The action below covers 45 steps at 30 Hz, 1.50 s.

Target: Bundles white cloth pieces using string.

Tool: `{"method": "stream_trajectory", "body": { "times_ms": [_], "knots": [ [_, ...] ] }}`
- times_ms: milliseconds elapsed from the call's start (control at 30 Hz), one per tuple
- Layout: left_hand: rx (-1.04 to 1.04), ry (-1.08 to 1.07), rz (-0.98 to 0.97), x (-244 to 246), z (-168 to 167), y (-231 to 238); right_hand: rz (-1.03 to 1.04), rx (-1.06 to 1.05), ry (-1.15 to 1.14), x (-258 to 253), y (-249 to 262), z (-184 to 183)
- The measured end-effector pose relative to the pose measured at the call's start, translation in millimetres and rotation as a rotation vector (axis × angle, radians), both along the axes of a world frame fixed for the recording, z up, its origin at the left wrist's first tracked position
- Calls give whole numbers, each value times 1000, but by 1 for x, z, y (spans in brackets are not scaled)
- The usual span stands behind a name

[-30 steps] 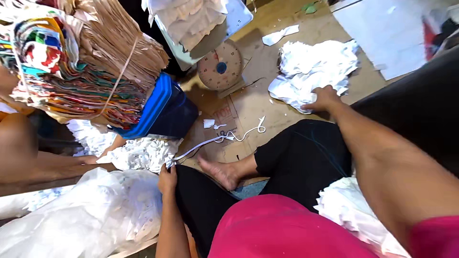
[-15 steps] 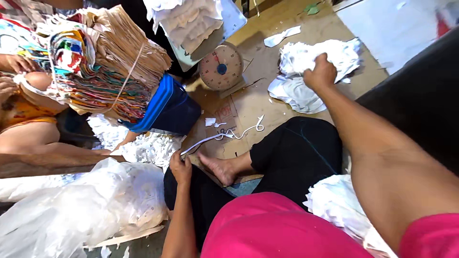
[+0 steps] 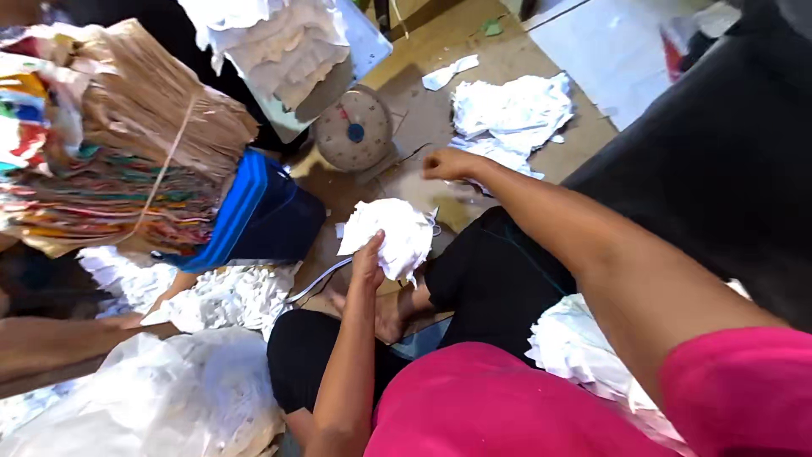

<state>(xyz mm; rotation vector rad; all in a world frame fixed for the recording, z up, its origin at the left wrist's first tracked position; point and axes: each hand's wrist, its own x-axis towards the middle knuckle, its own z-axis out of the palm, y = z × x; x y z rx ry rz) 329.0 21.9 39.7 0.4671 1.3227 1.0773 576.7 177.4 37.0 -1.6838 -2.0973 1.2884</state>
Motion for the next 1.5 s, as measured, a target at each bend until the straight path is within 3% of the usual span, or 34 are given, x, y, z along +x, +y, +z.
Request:
{"method": "stream_trajectory", "body": {
  "times_ms": [100,200,300,400,500,567,633,700,767,867,1033,1167,1267,1367,1433,1500],
  "knots": [
    [-25,-22,-7,-7,-14,-1,-131,31,-387,53,9,-43],
    [-3,-120,-53,-13,-14,16,-178,-63,-539,69,2,-61],
    [-53,-88,-140,-27,-34,44,-218,-31,-599,50,-2,-54],
    [-158,148,-164,-37,-83,73,-383,36,-580,38,11,-27],
    [-220,261,-144,-42,-120,80,-522,209,-441,22,11,25],
    [-214,292,-108,-40,-127,81,-558,294,-120,-2,4,50],
    [-219,301,-103,-40,-129,81,-577,158,316,-39,-3,48],
    [-224,311,-123,-43,-132,81,-496,-81,462,-72,-10,25],
    [-221,376,-130,-43,-129,78,-313,-236,299,-86,-9,-24],
    [-258,451,-120,-40,-121,77,-113,-248,8,-81,-6,-86],
    [-255,476,-118,-38,-125,80,4,-126,-102,-80,7,-71],
    [-215,291,44,-31,-123,76,22,-148,-106,-69,15,-66],
    [-101,356,-19,-29,-122,72,-171,17,-93,-47,42,-65],
    [-72,536,-120,-25,-117,67,-544,349,-359,16,68,-66],
    [-80,557,-152,-26,-120,68,-629,360,-542,75,63,-78],
    [-73,560,-149,-27,-121,71,-648,264,-571,119,48,-77]
  ]
}}
